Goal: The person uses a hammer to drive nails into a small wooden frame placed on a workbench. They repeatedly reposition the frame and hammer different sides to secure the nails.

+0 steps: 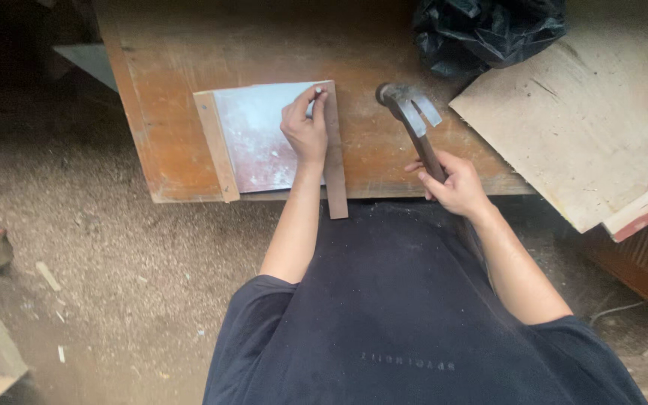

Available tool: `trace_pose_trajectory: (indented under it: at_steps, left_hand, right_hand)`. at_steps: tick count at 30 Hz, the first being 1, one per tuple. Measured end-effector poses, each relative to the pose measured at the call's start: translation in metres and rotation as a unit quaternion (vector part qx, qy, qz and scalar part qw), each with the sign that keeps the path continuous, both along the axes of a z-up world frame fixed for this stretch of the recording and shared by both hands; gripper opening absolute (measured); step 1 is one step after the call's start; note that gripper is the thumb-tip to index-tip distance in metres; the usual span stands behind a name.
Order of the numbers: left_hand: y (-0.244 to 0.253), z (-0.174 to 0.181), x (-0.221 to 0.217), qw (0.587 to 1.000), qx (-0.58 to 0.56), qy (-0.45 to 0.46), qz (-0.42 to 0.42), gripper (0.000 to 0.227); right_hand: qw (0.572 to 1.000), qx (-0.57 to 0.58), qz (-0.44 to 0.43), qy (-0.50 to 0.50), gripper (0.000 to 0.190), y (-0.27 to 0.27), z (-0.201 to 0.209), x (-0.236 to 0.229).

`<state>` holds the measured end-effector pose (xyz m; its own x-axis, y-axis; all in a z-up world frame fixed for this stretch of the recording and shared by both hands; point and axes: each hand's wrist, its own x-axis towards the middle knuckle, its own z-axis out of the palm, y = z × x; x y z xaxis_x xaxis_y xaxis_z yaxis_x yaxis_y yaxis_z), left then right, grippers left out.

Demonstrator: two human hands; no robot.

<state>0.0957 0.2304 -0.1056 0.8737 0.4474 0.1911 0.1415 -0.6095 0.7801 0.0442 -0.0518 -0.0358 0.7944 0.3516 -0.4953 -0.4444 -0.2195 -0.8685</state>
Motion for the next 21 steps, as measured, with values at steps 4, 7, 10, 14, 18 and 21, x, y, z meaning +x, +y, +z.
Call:
trace_pose_trajectory:
  at_steps: [4,7,10,14,18,21]
  left_hand:
    - [-0.014,-0.002,-0.002,0.999,-0.021,-0.006,0.023,0.010]
    - [-0.027,-0.002,-0.001,0.996,-0.046,0.009,0.072,0.010]
    - [-0.039,-0.008,0.001,0.995,-0.012,0.002,0.103,0.011]
    - [-0.045,-0.018,0.001,0.993,-0.001,-0.034,0.116,0.013]
    - [-0.043,-0.022,-0.003,0.993,-0.001,-0.033,0.116,0.011]
    - [-0.043,-0.023,0.003,0.992,-0.029,-0.047,0.114,0.009]
  right_hand:
    - [0.995,-0.058,0.072,-0.023,0.033,-0.019,-0.004,0.022]
    - [0.980,-0.089,0.136,-0.112,0.032,-0.024,-0.019,0.037]
    - [0.979,0.044,0.125,-0.155,0.033,-0.016,-0.043,0.047]
    - [0.984,0.115,0.104,0.084,0.032,-0.004,-0.069,0.056]
    - [0.979,0.084,0.110,0.149,0.037,0.000,-0.070,0.064]
    - [0.978,0.082,0.119,0.153,0.037,-0.006,-0.063,0.075]
